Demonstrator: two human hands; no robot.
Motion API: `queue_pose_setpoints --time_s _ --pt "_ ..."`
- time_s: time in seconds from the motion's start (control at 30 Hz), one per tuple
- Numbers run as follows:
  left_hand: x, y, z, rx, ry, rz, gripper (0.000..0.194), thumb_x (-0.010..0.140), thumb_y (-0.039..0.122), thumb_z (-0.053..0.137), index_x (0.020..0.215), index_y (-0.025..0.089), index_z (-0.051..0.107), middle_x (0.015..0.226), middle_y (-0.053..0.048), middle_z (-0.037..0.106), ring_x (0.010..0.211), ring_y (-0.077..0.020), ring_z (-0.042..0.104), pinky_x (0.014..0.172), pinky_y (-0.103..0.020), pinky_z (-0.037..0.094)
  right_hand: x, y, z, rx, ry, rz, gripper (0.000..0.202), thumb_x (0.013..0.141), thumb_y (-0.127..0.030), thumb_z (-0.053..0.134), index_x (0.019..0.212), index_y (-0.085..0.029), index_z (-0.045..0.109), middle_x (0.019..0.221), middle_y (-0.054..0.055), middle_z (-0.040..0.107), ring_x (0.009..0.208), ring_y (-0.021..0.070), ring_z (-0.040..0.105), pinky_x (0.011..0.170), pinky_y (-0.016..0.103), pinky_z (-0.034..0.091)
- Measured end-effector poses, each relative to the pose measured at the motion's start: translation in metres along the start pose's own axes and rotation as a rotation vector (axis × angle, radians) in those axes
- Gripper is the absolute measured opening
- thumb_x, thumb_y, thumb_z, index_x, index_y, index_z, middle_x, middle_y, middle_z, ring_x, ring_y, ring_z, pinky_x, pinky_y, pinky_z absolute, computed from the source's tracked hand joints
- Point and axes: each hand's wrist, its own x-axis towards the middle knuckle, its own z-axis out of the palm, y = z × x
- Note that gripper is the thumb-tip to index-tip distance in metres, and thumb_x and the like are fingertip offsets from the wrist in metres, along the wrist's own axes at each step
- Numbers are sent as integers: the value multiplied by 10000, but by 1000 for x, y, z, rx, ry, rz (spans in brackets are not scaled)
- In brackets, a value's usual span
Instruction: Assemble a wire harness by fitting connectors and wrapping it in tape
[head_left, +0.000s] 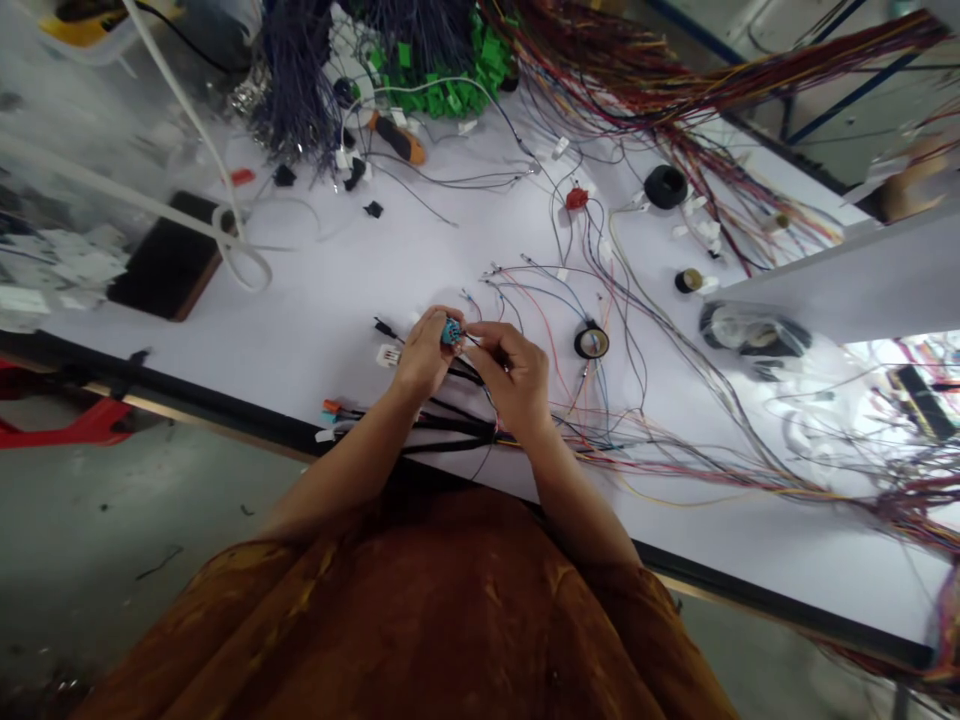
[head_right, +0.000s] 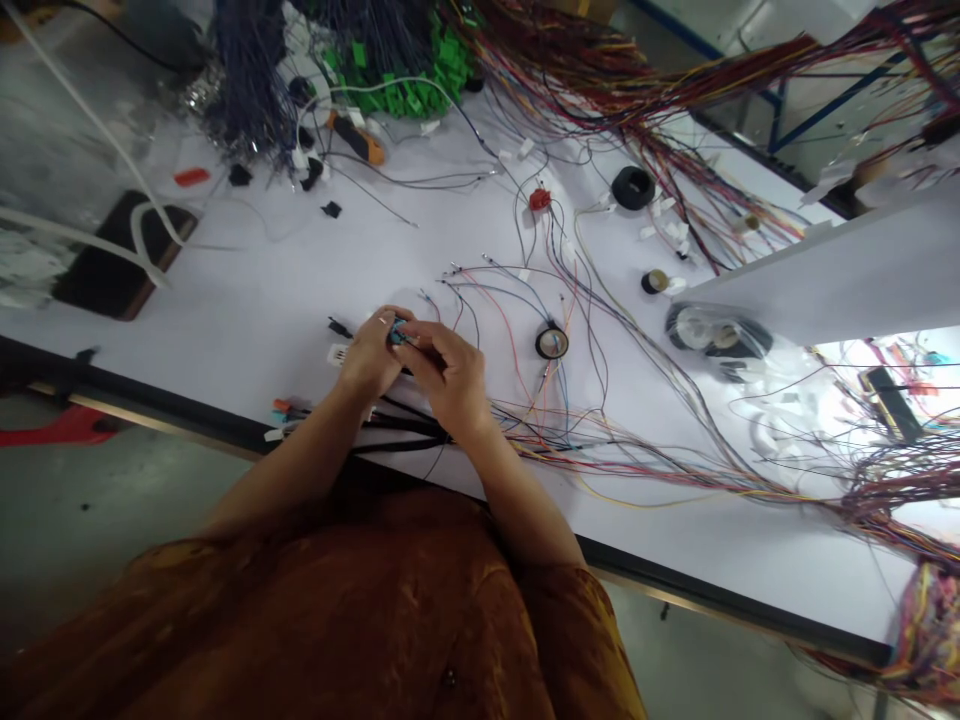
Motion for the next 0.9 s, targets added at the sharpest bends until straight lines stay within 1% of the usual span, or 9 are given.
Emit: queue_pose_setpoints --time_s 0.03,0.1,0.2,0.27,0.37,0.5,0.7,0.8,0.9 --pt "0 1 0 -5 1 -7 229 937 198 460 755 157 593 697 -4 547 566 -74 486 522 -180 408 -2 4 2 6 -8 47 130 905 -312 603 959 -205 655 730 -34 617 617 87 528 603 224 432" --pt "-1 2 0 -12 -9 -21 221 935 193 451 767 161 591 704 -6 552 569 -76 491 513 -176 406 -4 14 5 -28 3 122 133 892 -313 596 864 -194 648 703 -33 609 608 90 523 592 222 422" --pt "-1 2 -1 -5 -22 -4 207 940 217 461 781 176 586 726 -9 551 585 -81 496 517 -177 412 -5 27 7 -119 12 172 159 871 -274 582 741 -189 619 668 -28 597 608 99 521 597 230 412" --pt "-2 2 -1 16 -26 17 204 944 251 483 778 185 582 732 -11 542 592 -87 497 518 -184 411 -5 30 6 -165 6 165 166 861 -245 572 709 -191 608 658 -27 594 602 102 517 602 234 407" --pt "-3 1 -1 53 -52 44 214 944 302 515 771 191 576 740 -15 530 599 -96 495 526 -200 410 -5 29 6 -195 4 124 164 867 -222 561 713 -192 611 675 -23 595 609 102 517 609 237 398" --pt "-4 0 -1 72 -90 85 201 939 303 515 789 189 583 748 -19 532 616 -100 491 541 -205 409 -7 29 8 -248 19 79 153 864 -193 569 719 -195 617 726 -13 575 640 102 515 617 241 384" --pt "-5 -2 -3 154 -123 164 194 936 323 513 812 191 581 722 -11 524 608 -107 468 556 -213 398 -8 32 9 -258 -1 106 151 862 -207 574 716 -197 610 717 -13 575 655 109 534 624 245 396" --pt "-7 -4 -4 218 -150 198 218 942 357 502 819 198 585 751 -17 528 638 -118 475 573 -223 403 -7 31 12 -252 20 102 165 862 -214 570 699 -199 598 699 -13 577 650 112 536 628 248 401" --pt "-8 -5 -5 295 -150 223 242 946 391 502 824 203 592 776 -21 533 664 -124 482 590 -225 406 -6 31 15 -243 57 101 174 866 -213 562 695 -198 591 698 -8 585 656 115 546 637 251 406"
